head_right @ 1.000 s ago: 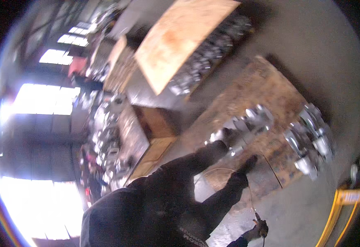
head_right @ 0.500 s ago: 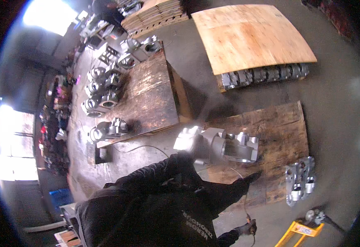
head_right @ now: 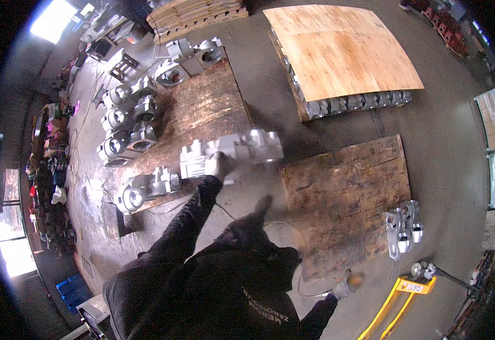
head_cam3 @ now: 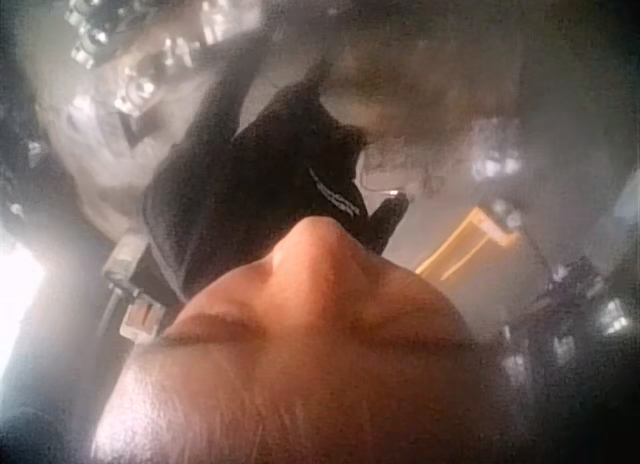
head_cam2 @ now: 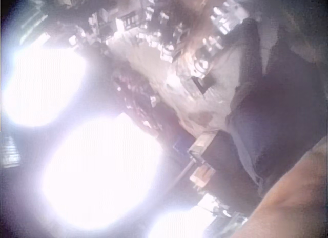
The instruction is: The person uses a handheld spray tool to clean several silver metal parts arranged on a wooden pallet. They repeatedly pick up each part, spray it, and place it back down, continuing this sequence across multiple items.
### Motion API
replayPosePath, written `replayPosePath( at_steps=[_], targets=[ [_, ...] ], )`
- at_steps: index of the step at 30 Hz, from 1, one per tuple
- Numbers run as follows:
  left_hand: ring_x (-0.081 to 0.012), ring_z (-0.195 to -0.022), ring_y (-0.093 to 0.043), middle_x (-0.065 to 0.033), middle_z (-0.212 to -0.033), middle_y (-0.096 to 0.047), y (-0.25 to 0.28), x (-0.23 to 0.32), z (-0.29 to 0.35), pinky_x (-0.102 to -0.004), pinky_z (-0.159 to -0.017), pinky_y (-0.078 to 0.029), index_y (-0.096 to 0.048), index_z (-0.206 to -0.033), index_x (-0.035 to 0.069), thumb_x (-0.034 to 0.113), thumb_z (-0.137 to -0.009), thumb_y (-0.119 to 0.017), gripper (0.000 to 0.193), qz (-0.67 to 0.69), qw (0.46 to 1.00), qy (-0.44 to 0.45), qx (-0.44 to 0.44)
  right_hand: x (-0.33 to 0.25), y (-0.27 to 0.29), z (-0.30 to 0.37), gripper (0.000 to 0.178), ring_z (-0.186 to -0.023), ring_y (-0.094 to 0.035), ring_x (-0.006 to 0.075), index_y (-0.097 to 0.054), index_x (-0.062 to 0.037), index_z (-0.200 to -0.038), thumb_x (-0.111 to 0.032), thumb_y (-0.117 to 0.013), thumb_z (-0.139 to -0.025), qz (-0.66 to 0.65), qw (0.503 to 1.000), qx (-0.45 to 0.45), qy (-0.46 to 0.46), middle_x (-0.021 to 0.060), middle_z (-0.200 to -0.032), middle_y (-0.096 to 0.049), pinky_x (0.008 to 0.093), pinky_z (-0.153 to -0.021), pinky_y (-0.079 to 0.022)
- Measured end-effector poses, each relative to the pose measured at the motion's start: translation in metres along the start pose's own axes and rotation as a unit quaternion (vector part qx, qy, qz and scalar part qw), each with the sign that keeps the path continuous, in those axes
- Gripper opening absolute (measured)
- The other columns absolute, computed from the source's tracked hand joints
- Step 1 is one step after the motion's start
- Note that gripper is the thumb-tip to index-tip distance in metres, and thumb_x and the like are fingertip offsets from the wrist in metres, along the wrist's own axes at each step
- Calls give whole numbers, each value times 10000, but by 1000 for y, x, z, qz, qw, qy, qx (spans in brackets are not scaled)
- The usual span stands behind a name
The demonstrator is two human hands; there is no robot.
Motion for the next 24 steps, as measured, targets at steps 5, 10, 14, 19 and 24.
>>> replayPosePath(
  at_steps=[5, 10, 14, 19, 24],
  targets=[
    [-337, -918, -580, -137, -985, -624, 92, -65, -9, -464, -793, -458, -634, -1009, 71, 286, -806, -603, 297, -297, 941, -118, 112, 28, -21, 52, 457, -1020, -599, 225, -583, 42, -1204, -151, -762, -831, -12, 963, -265, -49, 129, -1137, -638, 339, -877, -466],
    [-311, -860, -554, -124, -953, -613, 83, -65, 6, -428, -791, -465, -591, -1076, 12, 281, -892, -491, 341, -123, 985, -31, 118, -110, -74, 145, 441, -1197, -565, 319, -555, 54, -1245, -172, -652, -880, 246, 843, -473, -68, 235, -1243, -602, 390, -1001, -430],
    [-238, -818, -550, -92, -883, -587, 66, -148, -56, -379, -777, -475, -580, -1024, -30, 458, -957, -461, 507, 326, 938, 115, -15, -96, -207, 237, 549, -1194, -540, 419, -429, 57, -1349, -309, -557, -959, 36, 885, -403, 232, 318, -1256, -559, 438, -968, -445],
    [-364, -1040, -620, -230, -1123, -640, 188, -172, 76, -426, -896, -482, -553, -1180, -3, 285, -949, -576, 369, 228, 967, -99, -61, -193, -233, 316, 540, -980, -620, 462, -473, 42, -1297, -354, -548, -937, 166, 885, -313, 302, 319, -1057, -631, 518, -831, -499],
    [-394, -1003, -633, -222, -1029, -662, 304, -370, 212, -430, -851, -505, -568, -1144, 51, 331, -914, -588, 363, 73, 988, -16, -136, -190, -248, 312, 499, -925, -643, 454, -535, 42, -1187, -389, -535, -936, 183, 903, -281, 270, 310, -961, -655, 532, -800, -504]
  ],
)
Point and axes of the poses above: each hand's wrist, its own z-axis away from the middle knuckle, its own y-axis out of the back of the hand, x = y × z, the point moved 1 cm from there along -z, towards the middle knuckle
